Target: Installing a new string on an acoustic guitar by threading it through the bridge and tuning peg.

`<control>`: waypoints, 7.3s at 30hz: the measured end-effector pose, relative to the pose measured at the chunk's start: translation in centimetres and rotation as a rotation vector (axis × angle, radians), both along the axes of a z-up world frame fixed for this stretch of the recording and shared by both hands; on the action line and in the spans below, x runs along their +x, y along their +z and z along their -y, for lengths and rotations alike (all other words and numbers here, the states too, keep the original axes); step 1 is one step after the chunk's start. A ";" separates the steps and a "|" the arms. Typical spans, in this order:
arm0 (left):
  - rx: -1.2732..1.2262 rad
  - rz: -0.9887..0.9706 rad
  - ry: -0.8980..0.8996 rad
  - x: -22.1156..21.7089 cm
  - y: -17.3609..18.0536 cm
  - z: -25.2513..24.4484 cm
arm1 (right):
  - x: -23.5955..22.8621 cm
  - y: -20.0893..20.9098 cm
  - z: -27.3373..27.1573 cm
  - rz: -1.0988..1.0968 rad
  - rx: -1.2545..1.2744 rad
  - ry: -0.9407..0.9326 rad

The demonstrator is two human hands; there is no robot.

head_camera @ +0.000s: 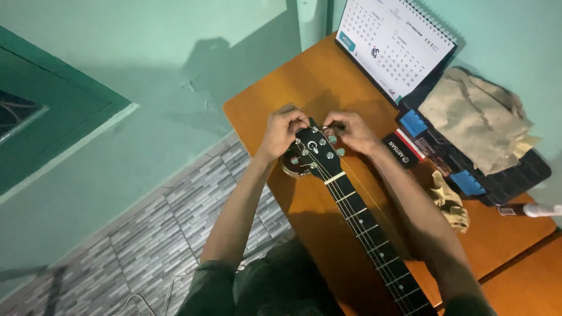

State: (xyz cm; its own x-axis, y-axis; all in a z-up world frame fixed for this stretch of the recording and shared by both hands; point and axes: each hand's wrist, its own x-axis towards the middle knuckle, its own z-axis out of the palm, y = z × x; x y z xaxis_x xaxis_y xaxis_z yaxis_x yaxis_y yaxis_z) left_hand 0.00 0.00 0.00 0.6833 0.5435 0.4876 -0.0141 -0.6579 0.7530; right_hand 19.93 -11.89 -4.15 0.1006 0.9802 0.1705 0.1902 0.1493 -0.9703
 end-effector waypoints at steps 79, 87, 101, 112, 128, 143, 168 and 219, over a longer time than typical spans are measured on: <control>-0.325 -0.532 -0.144 -1.0 4.5 -2.8 | -0.4 4.5 1.8 0.122 -0.304 0.042; 0.233 -0.763 -0.097 2.4 1.0 -3.6 | 0.1 1.9 1.3 0.063 -0.313 0.048; -0.084 -1.519 -0.345 9.9 3.9 -7.7 | -0.5 3.4 1.3 0.017 -0.301 0.037; 0.047 -1.669 -0.456 10.3 8.4 -4.9 | -0.8 4.6 1.7 0.047 -0.274 0.045; 0.357 -0.964 -0.138 4.1 4.1 -2.7 | -0.3 2.3 1.7 0.021 -0.287 -0.030; 0.057 -0.398 -0.025 1.6 -1.2 -1.6 | 0.3 0.4 0.4 0.094 -0.075 0.104; -0.022 -0.301 -0.100 0.9 -0.9 -2.0 | -0.5 2.9 1.4 0.044 -0.082 0.066; -0.308 -1.383 -0.404 7.9 8.3 -6.5 | -0.1 2.1 1.3 0.030 -0.032 0.026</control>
State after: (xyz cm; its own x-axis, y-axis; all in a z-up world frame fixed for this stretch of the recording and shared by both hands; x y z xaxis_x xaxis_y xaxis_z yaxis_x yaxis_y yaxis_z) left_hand 7.93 6.47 8.29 0.6262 0.1658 -0.7618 0.6775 -0.5992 0.4265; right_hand 19.84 -13.22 -2.05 0.0698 0.9874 0.1420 0.2158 0.1241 -0.9685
